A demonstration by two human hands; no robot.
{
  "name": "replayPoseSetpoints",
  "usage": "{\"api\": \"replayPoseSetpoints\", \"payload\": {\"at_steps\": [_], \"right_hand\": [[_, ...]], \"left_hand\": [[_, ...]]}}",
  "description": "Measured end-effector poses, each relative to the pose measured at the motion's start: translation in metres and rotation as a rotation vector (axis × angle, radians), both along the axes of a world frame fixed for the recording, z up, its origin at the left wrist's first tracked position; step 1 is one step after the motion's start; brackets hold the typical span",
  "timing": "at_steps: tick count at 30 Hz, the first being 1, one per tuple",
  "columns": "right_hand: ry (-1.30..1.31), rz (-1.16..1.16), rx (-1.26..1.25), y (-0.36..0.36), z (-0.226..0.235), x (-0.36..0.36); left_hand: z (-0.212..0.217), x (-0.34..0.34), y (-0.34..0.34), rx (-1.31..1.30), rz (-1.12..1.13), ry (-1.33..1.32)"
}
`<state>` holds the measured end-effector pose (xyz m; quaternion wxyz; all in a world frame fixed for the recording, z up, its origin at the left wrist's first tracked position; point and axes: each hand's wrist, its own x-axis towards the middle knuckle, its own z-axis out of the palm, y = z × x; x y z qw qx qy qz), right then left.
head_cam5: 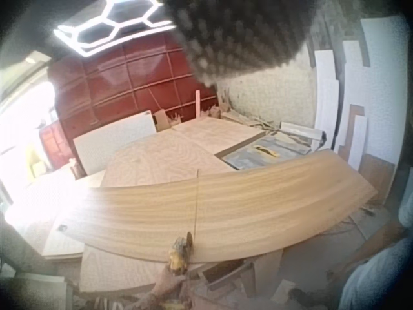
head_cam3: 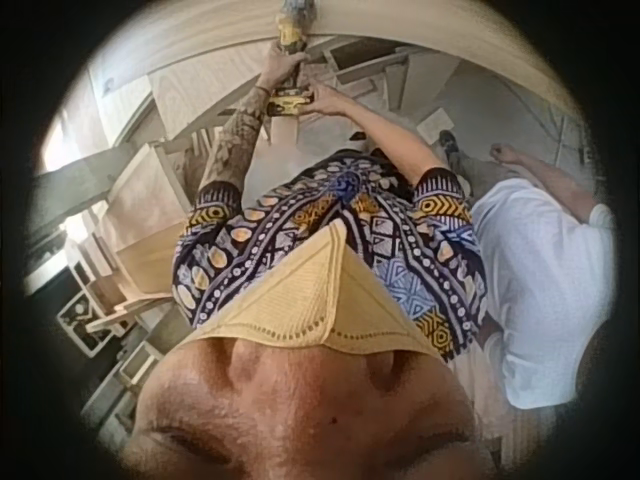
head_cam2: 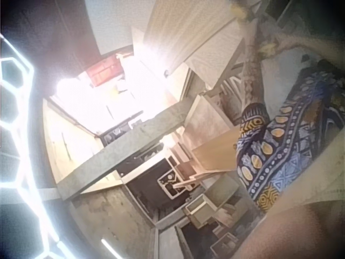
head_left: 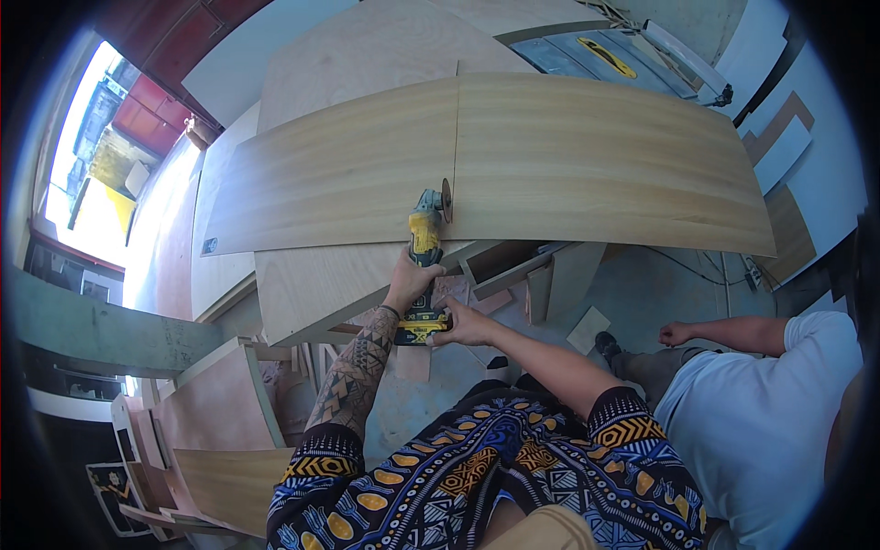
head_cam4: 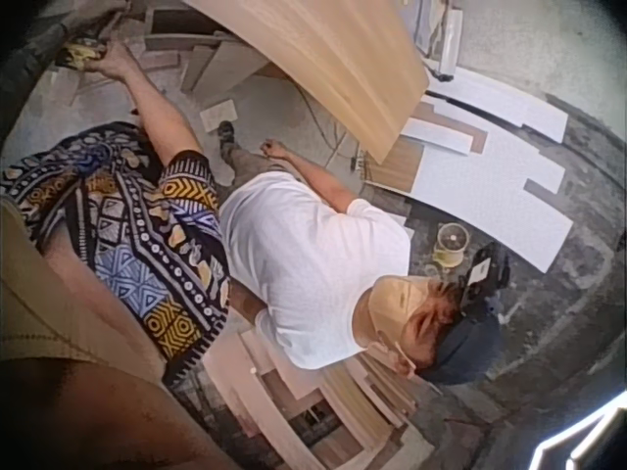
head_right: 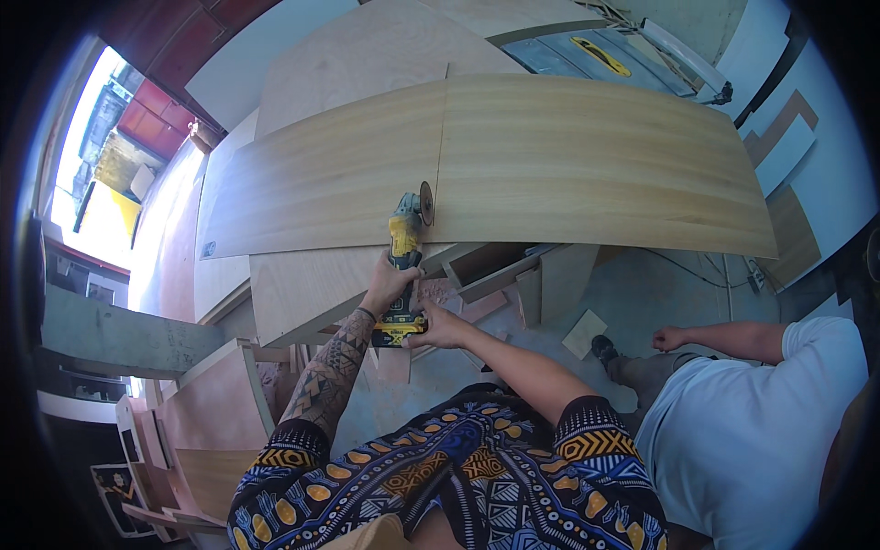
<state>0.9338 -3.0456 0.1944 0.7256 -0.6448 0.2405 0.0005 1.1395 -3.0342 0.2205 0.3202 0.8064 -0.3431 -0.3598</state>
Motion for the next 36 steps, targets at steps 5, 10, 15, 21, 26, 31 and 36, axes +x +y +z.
{"api": "replayPoseSetpoints", "payload": {"at_steps": [5, 10, 15, 21, 26, 31, 36], "right_hand": [[0.007, 0.043, -0.116, -0.011, 0.033, 0.001], [0.025, -0.067, -0.188, -0.016, 0.043, -0.032], [0.291, -0.227, -0.091, 0.008, -0.004, -0.139], [0.742, -0.640, 0.005, 0.080, -0.072, -0.299], [0.858, -1.100, 0.286, 0.159, -0.108, -0.375], [0.916, -1.076, 0.247, 0.198, -0.112, -0.378], [0.835, -1.081, 0.135, 0.208, -0.127, -0.355]], "left_hand": [[0.047, 0.001, 0.003, -0.159, 0.166, 0.174], [0.081, 0.044, 0.018, -0.371, 0.368, -0.042], [0.083, 0.132, 0.064, -0.551, 0.578, -0.451], [0.032, 0.217, 0.105, -0.680, 0.756, -0.504], [0.009, 0.241, 0.116, -0.530, 0.810, -0.664], [0.027, 0.218, 0.091, -0.365, 0.796, -0.653], [0.023, 0.231, 0.111, -0.429, 0.819, -0.631]]}}
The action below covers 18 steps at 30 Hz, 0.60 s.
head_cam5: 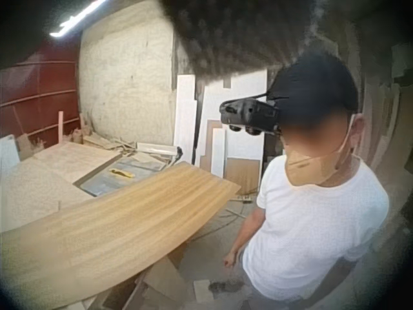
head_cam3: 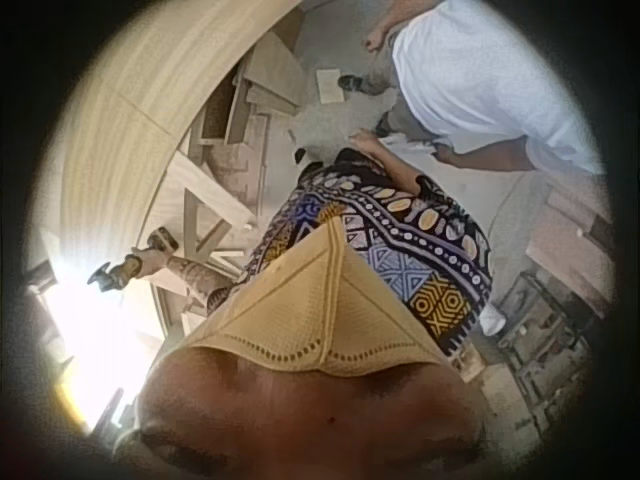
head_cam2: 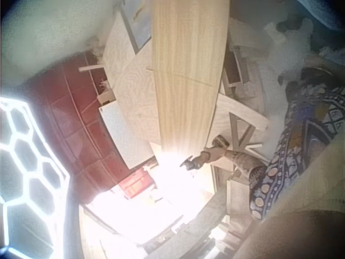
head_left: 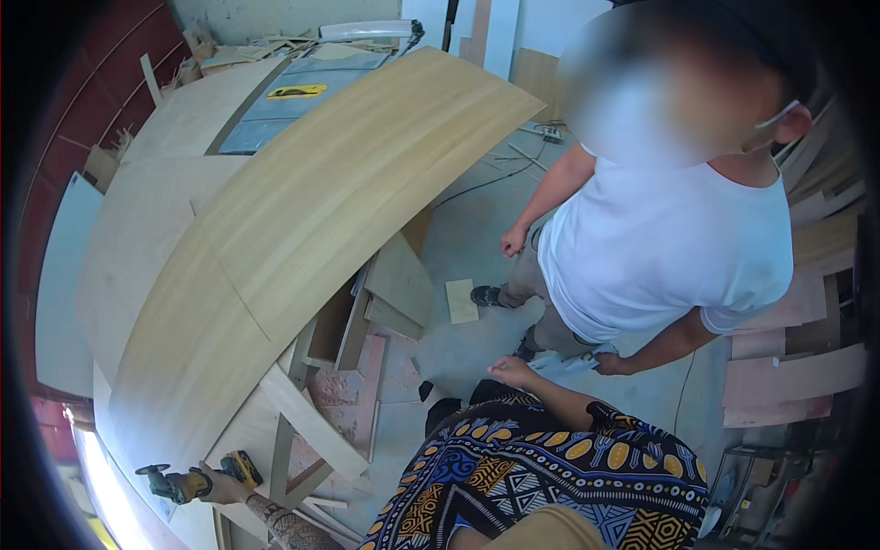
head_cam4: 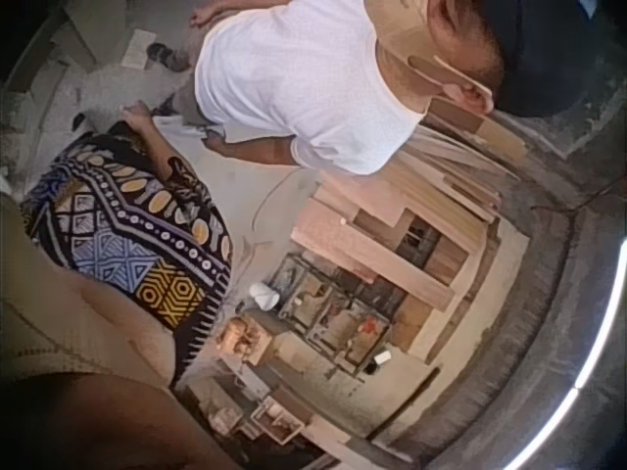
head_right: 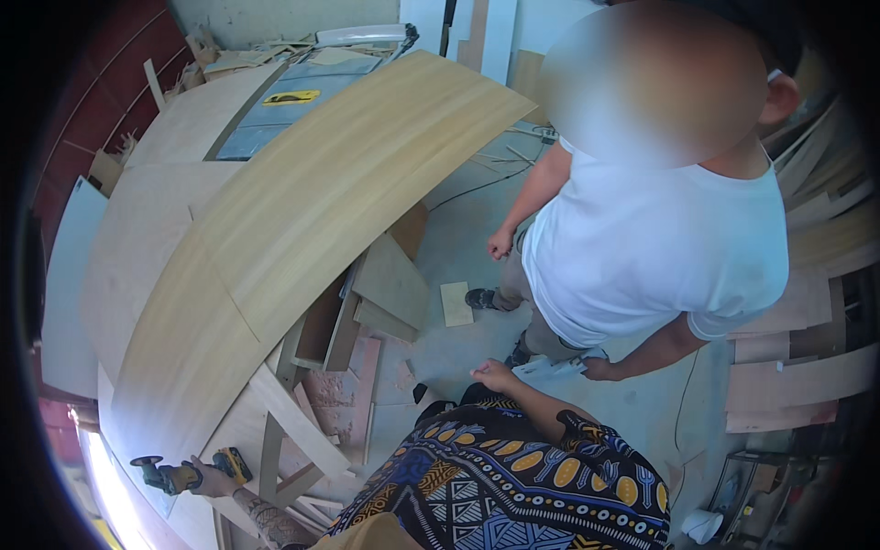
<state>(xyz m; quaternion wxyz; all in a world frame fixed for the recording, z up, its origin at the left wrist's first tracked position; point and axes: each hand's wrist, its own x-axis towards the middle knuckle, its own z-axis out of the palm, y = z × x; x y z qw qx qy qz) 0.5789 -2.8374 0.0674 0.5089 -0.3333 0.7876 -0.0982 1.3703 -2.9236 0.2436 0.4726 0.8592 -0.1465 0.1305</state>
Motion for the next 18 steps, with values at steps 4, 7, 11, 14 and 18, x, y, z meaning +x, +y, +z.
{"api": "replayPoseSetpoints", "payload": {"at_steps": [4, 7, 11, 14, 18], "right_hand": [[-0.036, 0.052, 0.007, 0.004, 0.006, -0.007], [0.023, 0.126, -0.095, 0.012, 0.006, -0.030], [-0.046, 0.034, -0.046, 0.024, 0.012, -0.068], [0.026, -0.013, -0.070, 0.046, 0.011, -0.098], [0.052, -0.179, 0.074, 0.089, 0.017, -0.131]], "left_hand": [[0.003, -0.003, -0.008, 0.088, 0.075, 0.054], [0.004, -0.004, -0.015, 0.144, 0.148, 0.125], [0.010, 0.018, -0.012, 0.220, 0.251, 0.122], [0.009, -0.010, -0.033, 0.166, 0.528, 0.208], [0.022, -0.187, -0.077, 0.082, 0.135, 0.055]]}}
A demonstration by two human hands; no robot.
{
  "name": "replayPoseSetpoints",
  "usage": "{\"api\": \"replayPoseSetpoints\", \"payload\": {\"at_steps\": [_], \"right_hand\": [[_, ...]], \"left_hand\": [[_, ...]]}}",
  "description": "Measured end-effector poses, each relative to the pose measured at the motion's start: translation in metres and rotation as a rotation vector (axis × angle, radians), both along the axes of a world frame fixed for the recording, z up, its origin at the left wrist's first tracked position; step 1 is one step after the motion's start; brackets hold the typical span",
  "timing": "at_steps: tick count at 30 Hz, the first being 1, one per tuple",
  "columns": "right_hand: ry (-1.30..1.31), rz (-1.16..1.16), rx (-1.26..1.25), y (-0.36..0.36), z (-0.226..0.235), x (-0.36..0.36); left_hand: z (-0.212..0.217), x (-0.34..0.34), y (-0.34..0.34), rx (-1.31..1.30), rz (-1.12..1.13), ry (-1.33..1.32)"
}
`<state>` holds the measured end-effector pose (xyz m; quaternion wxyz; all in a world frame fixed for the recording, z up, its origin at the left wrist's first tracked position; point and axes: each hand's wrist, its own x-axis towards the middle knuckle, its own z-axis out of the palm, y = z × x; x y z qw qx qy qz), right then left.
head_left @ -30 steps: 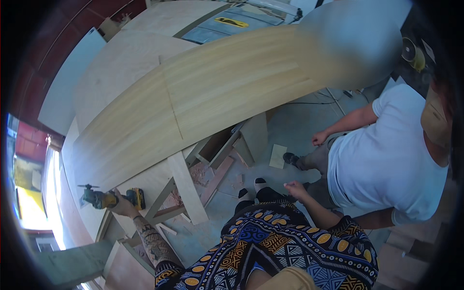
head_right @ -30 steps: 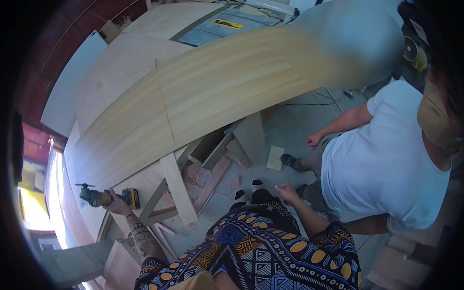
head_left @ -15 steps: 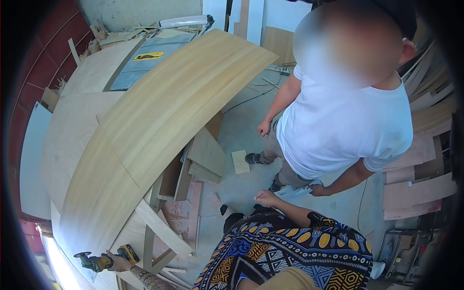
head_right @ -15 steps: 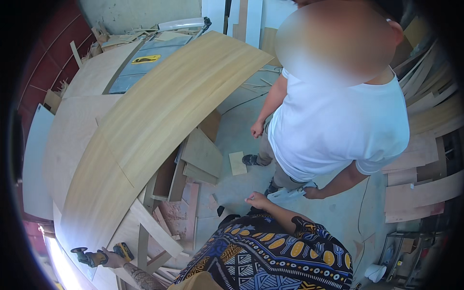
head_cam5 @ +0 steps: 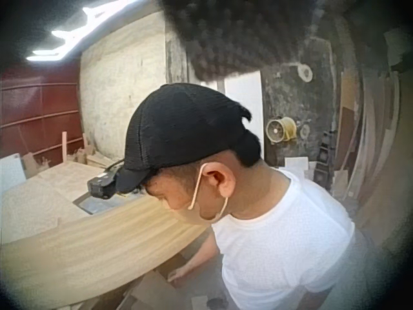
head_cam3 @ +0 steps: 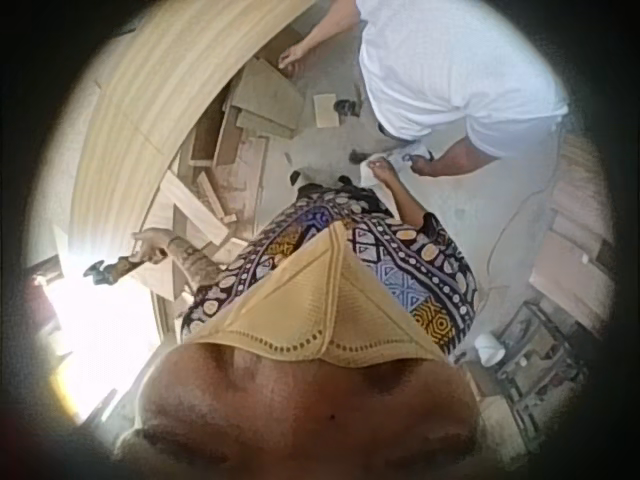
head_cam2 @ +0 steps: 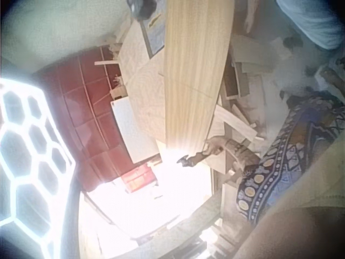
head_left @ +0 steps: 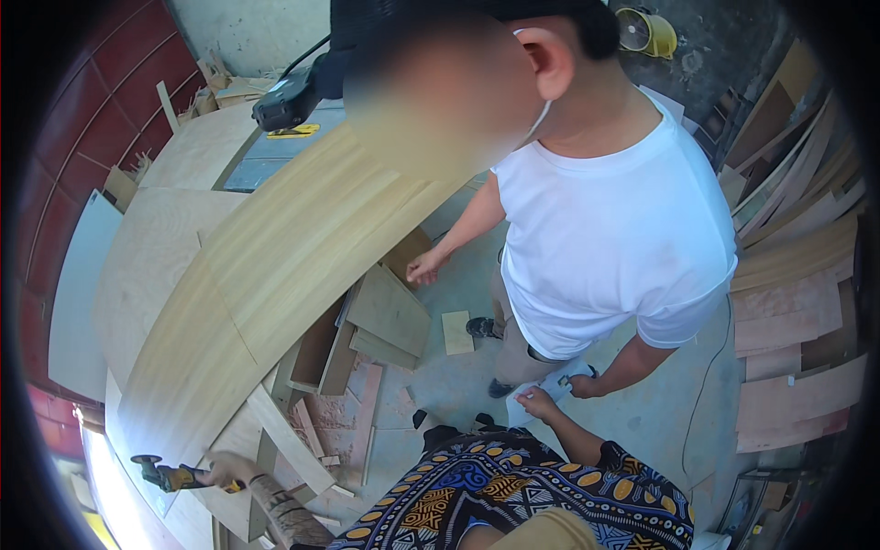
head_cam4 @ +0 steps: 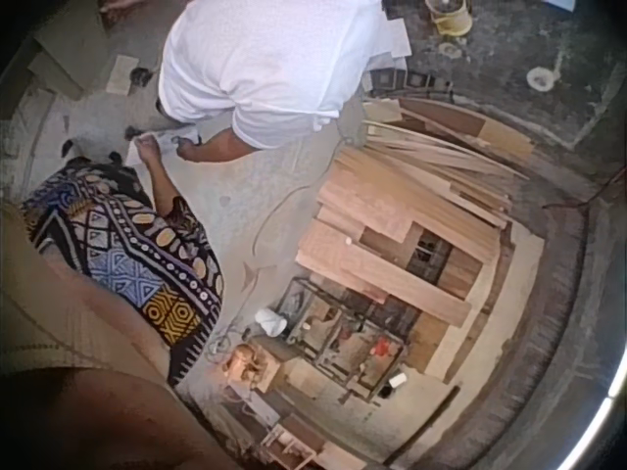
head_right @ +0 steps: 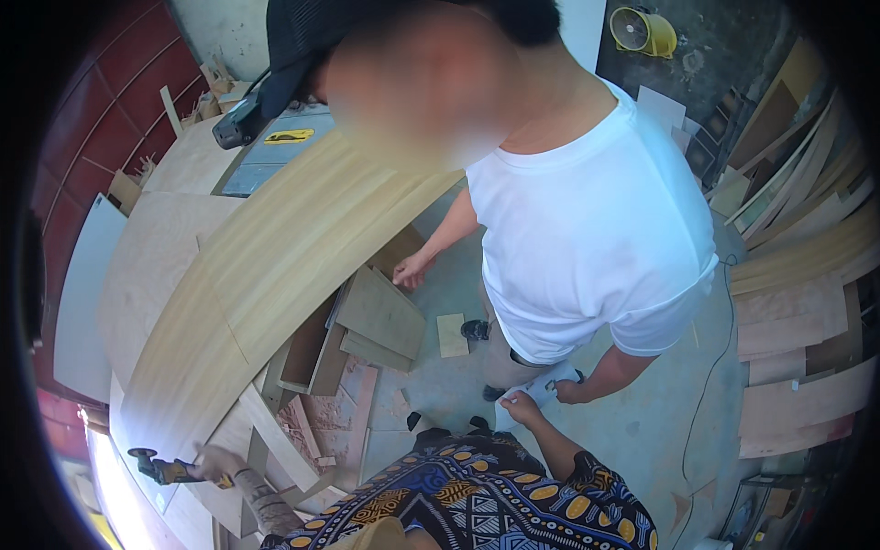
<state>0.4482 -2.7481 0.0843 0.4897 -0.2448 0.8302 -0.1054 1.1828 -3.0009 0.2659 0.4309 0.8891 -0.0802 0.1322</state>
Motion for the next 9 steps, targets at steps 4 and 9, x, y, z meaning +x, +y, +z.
{"api": "replayPoseSetpoints", "payload": {"at_steps": [4, 9], "right_hand": [[-0.104, -0.186, -0.031, 0.013, 0.011, 0.001], [-0.335, -0.111, -0.002, 0.022, -0.003, -0.002]], "left_hand": [[-0.015, -0.250, -0.001, -0.152, -1.069, 0.337], [-0.125, -0.361, 0.105, 0.837, -1.614, 0.728]]}}
